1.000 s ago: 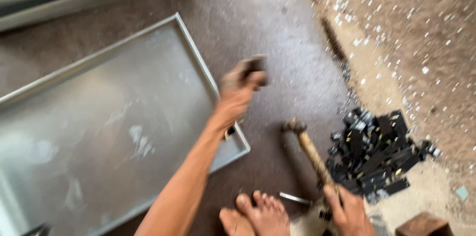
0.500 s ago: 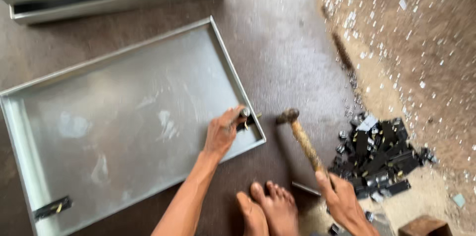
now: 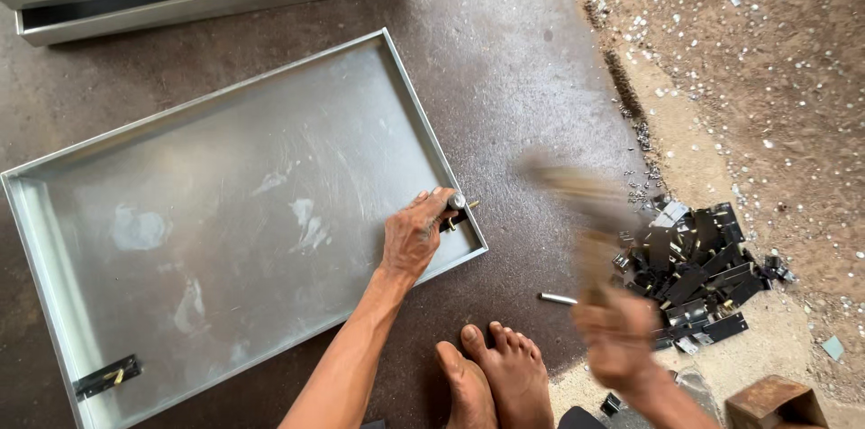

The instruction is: The person attaches metal pins and brackets to the corners of metal trays using a hammer to secure them, then stacks the completed trays.

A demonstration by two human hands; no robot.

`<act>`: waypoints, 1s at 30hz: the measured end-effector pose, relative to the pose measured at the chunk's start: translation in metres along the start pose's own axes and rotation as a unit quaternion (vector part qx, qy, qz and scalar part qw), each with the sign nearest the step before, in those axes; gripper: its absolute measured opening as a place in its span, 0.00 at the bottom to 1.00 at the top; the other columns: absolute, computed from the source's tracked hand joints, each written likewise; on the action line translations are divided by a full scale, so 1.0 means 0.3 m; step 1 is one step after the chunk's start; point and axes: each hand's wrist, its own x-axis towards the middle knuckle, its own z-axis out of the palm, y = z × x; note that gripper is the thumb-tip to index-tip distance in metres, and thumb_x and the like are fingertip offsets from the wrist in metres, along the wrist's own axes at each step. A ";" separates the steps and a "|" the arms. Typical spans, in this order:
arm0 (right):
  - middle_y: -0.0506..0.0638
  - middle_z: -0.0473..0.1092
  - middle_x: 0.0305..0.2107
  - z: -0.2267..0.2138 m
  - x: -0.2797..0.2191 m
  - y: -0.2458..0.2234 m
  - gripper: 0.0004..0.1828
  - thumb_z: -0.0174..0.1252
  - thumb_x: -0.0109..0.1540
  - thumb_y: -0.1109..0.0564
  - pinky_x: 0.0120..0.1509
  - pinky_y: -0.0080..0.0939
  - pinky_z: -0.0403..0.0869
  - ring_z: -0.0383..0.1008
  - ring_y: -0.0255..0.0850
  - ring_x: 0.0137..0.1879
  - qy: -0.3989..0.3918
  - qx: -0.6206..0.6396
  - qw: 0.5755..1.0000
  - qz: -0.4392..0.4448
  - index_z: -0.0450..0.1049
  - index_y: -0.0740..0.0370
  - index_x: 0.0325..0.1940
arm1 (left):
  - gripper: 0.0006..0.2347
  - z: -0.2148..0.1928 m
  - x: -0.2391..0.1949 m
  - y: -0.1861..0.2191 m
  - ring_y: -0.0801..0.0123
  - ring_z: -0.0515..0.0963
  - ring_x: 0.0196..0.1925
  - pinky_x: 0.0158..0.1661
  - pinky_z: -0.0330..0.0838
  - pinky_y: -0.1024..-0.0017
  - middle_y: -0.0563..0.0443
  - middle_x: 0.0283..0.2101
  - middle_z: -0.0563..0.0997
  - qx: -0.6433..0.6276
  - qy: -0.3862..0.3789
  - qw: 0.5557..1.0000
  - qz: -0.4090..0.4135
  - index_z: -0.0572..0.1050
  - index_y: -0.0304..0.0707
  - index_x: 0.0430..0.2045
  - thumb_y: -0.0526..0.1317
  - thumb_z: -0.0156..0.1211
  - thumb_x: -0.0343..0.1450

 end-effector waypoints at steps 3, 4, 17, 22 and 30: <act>0.48 0.63 0.29 0.213 -0.107 -0.103 0.13 0.44 0.67 0.41 0.34 0.41 0.61 0.62 0.37 0.34 -0.190 -0.155 0.959 0.144 0.65 0.48 0.38 | 0.14 -0.007 -0.008 0.023 0.55 0.84 0.52 0.52 0.77 0.64 0.47 0.49 0.84 0.018 0.012 1.000 -0.002 0.78 0.45 0.53 0.35 0.62 0.73; 0.49 0.64 0.34 0.291 -0.121 -0.157 0.12 0.46 0.65 0.41 0.40 0.44 0.63 0.64 0.40 0.39 -0.236 -0.191 0.938 0.169 0.65 0.48 0.43 | 0.13 -0.015 -0.020 0.045 0.58 0.86 0.48 0.48 0.80 0.65 0.48 0.48 0.85 -0.018 0.008 0.997 -0.072 0.79 0.47 0.53 0.34 0.60 0.74; 0.56 0.67 0.57 0.438 -0.171 -0.217 0.24 0.48 0.67 0.35 0.66 0.52 0.68 0.71 0.52 0.61 -0.363 -0.260 0.871 0.206 0.63 0.44 0.62 | 0.15 -0.024 0.023 0.019 0.57 0.87 0.36 0.34 0.81 0.64 0.46 0.44 0.85 -0.011 0.003 0.993 -0.116 0.80 0.50 0.54 0.36 0.65 0.72; 0.56 0.69 0.54 0.429 -0.216 -0.224 0.28 0.53 0.61 0.35 0.62 0.57 0.68 0.71 0.54 0.58 -0.303 -0.247 0.903 0.181 0.65 0.39 0.64 | 0.15 -0.016 0.009 0.037 0.61 0.87 0.42 0.41 0.81 0.67 0.51 0.45 0.86 -0.039 0.041 0.994 -0.096 0.79 0.51 0.52 0.37 0.64 0.71; 0.61 0.65 0.14 0.061 -0.048 -0.073 0.27 0.48 0.68 0.38 0.27 0.51 0.67 0.66 0.54 0.22 -0.108 -0.007 0.935 0.338 0.71 0.65 0.32 | 0.13 -0.097 0.072 0.109 0.63 0.88 0.37 0.40 0.83 0.68 0.50 0.40 0.87 -0.044 0.040 0.996 -0.067 0.81 0.46 0.51 0.33 0.61 0.73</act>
